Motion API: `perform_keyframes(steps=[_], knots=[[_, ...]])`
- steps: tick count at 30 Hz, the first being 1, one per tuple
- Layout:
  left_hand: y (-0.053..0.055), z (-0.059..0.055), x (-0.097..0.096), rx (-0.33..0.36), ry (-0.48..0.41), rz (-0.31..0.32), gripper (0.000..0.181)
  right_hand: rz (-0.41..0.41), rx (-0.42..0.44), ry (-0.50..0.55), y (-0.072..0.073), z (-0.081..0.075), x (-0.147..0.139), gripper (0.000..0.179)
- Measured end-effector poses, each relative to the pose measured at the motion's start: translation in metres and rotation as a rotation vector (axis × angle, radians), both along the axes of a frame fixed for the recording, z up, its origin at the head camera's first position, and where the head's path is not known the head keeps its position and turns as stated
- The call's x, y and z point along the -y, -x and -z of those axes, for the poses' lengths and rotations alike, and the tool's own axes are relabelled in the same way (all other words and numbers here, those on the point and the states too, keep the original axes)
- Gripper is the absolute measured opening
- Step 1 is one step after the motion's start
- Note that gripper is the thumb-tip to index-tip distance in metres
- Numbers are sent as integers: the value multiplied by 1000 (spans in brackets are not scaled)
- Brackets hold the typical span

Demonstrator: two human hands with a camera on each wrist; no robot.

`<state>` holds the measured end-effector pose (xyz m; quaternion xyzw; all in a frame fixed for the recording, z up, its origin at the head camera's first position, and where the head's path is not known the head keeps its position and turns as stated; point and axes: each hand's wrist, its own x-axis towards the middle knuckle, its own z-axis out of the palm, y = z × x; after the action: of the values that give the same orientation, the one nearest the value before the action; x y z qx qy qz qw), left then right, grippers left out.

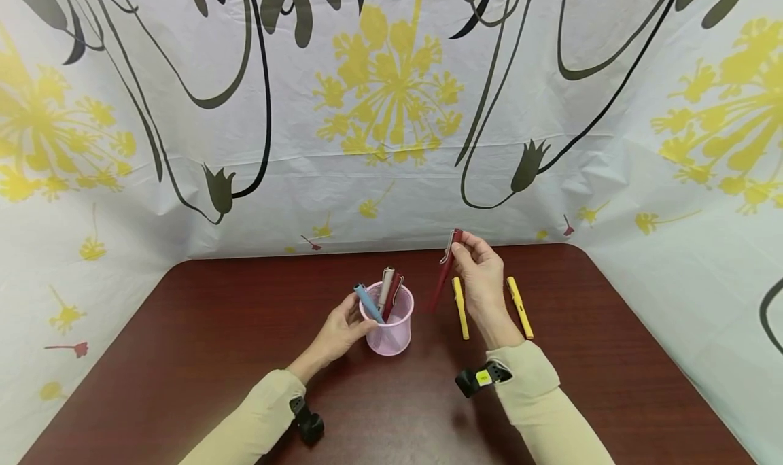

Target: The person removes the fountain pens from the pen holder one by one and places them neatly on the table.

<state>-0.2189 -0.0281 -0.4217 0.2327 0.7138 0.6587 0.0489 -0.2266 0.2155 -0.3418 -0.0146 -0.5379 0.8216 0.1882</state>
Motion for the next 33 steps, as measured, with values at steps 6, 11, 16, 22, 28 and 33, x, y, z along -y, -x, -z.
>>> perform_keyframes(steps=[6, 11, 16, 22, 28, 33], knots=[[0, 0, 1, 10, 3, 4, 64, -14, -6, 43, -3, 3, -21, 11], [0, 0, 1, 1, 23, -4, 64, -14, -2, 43, -3, 8, -36, 12], [-1, -1, 1, -3, 19, 0, 64, -24, -1, 32, -3, 12, -57, 12], [-1, -1, 1, -5, 32, 0, 65, -11, 45, -44, -1, 19, -88, 13], [-1, -2, 2, -14, 28, 2, 65, 24, 119, -192, 0, 28, -116, 12], [1, 3, 2, -24, 29, -6, 65, 44, 207, -307, 1, 38, -136, 8]])
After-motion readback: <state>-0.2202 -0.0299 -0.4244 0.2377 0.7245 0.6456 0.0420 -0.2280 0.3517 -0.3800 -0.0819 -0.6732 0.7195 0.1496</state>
